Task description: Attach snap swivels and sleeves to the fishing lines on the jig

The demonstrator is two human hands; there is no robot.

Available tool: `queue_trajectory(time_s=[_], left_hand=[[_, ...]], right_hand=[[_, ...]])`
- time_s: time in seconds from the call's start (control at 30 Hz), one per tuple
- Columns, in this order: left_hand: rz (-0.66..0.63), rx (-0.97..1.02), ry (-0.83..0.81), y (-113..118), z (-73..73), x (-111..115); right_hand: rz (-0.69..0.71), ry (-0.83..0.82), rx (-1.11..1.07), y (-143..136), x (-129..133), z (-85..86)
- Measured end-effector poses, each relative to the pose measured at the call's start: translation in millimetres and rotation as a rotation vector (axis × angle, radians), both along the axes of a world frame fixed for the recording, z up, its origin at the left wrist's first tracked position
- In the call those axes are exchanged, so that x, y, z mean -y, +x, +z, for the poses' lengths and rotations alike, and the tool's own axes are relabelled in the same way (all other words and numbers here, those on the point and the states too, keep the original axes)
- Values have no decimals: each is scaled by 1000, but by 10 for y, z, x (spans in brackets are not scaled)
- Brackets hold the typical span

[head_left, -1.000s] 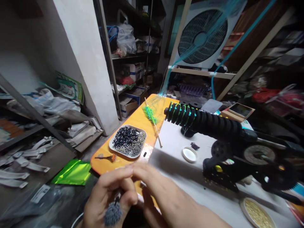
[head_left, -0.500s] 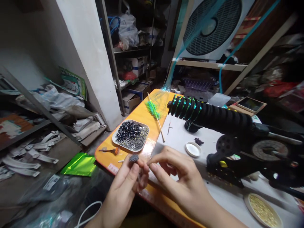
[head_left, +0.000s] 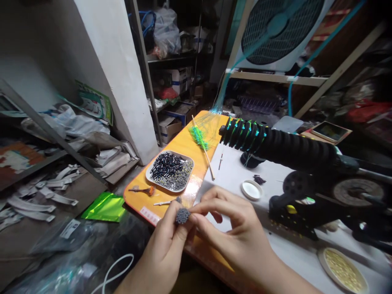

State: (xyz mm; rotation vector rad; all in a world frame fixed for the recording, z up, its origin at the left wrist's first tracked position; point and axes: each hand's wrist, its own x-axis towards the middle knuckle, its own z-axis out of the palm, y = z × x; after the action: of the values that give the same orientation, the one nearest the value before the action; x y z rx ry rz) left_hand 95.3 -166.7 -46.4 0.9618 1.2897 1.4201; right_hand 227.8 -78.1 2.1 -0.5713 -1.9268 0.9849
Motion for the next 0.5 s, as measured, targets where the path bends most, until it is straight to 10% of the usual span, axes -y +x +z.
queue_trajectory(time_s=[0.5], left_hand=[[196, 98, 345, 18, 33, 49]], right_hand=[[60, 337, 165, 56, -33, -48]])
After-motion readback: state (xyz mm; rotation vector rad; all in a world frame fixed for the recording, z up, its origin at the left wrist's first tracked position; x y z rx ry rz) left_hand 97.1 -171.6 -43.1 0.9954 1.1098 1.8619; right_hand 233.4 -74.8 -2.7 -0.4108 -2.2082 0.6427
